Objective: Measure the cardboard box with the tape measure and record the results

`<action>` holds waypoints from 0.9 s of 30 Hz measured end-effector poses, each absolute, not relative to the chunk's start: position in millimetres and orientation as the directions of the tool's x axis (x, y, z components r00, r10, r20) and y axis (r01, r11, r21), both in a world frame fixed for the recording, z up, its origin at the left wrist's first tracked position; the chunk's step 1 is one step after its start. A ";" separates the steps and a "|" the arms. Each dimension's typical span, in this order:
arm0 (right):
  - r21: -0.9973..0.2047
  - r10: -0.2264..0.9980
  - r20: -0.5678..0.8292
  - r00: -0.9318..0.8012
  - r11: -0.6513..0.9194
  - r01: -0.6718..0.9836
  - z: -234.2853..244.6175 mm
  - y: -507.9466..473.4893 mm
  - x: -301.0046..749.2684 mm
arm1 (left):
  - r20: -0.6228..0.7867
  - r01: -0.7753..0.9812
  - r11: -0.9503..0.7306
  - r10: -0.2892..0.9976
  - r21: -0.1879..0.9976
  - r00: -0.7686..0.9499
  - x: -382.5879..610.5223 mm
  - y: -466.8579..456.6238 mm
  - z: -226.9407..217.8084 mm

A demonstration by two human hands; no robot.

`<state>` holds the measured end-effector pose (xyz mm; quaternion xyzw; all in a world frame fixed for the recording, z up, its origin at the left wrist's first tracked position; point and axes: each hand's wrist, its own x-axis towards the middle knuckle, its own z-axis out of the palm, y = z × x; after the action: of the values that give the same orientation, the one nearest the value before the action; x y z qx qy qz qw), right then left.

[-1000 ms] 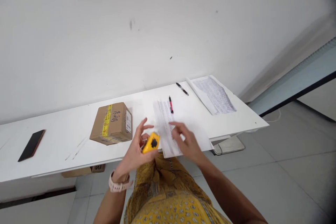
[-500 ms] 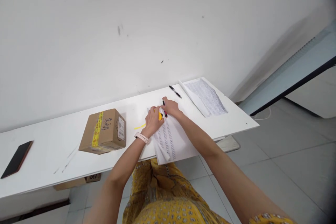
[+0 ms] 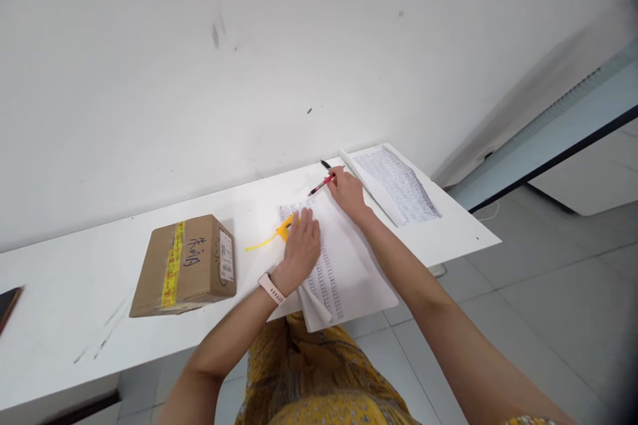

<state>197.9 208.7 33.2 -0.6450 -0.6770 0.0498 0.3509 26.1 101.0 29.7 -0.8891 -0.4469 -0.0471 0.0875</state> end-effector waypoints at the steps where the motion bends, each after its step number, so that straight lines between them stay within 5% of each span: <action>1: -0.581 0.883 0.444 0.154 0.153 0.799 36.4 209.2 196.4 | 0.145 0.783 -0.616 0.770 -0.089 0.622 31.3 97.6 26.5; 5: -0.904 0.923 0.288 0.256 0.173 0.391 38.9 206.7 176.5 | 0.088 0.775 -0.631 0.774 0.037 0.627 50.8 94.4 14.4; 9: -0.998 0.996 0.056 0.073 0.057 -0.009 20.9 201.7 159.5 | 0.063 0.810 -0.566 0.824 0.154 0.563 57.1 106.2 7.9; 17: -0.970 0.990 0.112 0.087 0.090 0.227 -0.6 200.1 173.9 | 0.072 0.777 -0.564 0.819 0.280 0.569 50.7 116.8 -3.1; 27: -0.959 0.987 0.120 0.106 0.087 0.271 -7.8 207.1 181.6 | 0.087 0.779 -0.538 0.836 0.322 0.542 52.2 116.3 -4.2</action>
<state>181.6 207.1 -7.8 -0.5651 -0.5565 0.3704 0.4835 52.2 116.3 -4.2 -0.8693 -0.4645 -0.1158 -0.1233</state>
